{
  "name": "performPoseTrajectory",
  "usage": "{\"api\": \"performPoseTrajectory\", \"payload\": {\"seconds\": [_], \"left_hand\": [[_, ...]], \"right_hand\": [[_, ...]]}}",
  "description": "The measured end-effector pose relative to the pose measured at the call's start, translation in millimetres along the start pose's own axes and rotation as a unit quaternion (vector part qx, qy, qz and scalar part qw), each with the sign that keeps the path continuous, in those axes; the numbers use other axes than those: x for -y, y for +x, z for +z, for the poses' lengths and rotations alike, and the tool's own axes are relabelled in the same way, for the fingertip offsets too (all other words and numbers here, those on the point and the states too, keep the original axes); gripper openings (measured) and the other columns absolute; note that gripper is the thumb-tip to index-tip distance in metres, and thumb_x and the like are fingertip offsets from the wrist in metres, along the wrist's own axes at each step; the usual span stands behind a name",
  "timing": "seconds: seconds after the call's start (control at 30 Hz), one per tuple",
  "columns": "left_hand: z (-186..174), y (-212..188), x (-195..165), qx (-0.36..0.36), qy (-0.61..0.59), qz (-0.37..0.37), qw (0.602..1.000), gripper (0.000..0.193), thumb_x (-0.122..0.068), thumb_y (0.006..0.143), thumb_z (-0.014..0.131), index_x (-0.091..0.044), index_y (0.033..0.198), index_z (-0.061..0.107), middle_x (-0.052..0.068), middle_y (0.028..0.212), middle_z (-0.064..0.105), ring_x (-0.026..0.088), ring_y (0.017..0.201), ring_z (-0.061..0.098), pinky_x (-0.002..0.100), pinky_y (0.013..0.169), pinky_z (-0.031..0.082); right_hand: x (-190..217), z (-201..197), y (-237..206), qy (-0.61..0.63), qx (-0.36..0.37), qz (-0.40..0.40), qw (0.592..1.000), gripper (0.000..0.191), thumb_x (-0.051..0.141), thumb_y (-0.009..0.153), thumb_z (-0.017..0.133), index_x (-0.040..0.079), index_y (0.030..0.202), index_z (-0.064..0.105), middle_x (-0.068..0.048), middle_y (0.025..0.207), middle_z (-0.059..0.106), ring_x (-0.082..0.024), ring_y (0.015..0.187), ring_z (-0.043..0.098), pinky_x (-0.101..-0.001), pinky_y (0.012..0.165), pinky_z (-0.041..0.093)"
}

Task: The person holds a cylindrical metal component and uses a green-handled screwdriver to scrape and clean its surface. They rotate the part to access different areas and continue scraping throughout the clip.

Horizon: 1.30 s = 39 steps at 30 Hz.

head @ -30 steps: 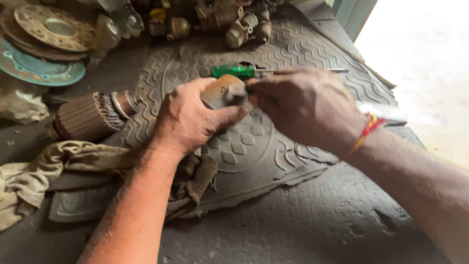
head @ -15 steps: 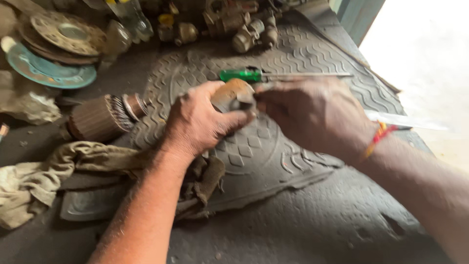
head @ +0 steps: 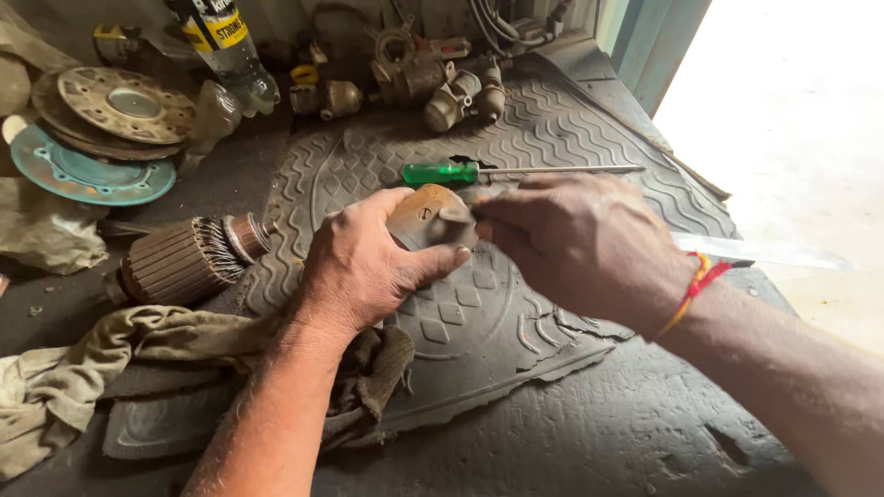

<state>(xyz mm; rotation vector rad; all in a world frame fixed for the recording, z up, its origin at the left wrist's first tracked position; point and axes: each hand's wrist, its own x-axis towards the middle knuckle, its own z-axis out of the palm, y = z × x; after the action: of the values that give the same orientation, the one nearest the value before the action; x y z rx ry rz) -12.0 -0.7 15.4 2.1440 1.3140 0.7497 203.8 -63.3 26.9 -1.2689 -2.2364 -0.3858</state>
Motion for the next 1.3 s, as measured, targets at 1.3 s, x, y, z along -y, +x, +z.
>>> {"api": "performPoseTrajectory", "payload": {"seconds": [1.3], "left_hand": [[0, -6, -11, -0.007, 0.054, 0.005, 0.999, 0.088, -0.068, 0.055, 0.086, -0.018, 0.126, 0.068, 0.009, 0.108, 0.078, 0.026, 0.101, 0.075, 0.041, 0.087, 0.058]], "right_hand": [[6, -2, 0, -0.029, 0.093, 0.047, 0.994, 0.023, 0.027, 0.099, 0.063, 0.016, 0.110, 0.080, -0.004, 0.066, 0.073, -0.015, 0.045, 0.060, -0.0295, 0.036, 0.046]]}}
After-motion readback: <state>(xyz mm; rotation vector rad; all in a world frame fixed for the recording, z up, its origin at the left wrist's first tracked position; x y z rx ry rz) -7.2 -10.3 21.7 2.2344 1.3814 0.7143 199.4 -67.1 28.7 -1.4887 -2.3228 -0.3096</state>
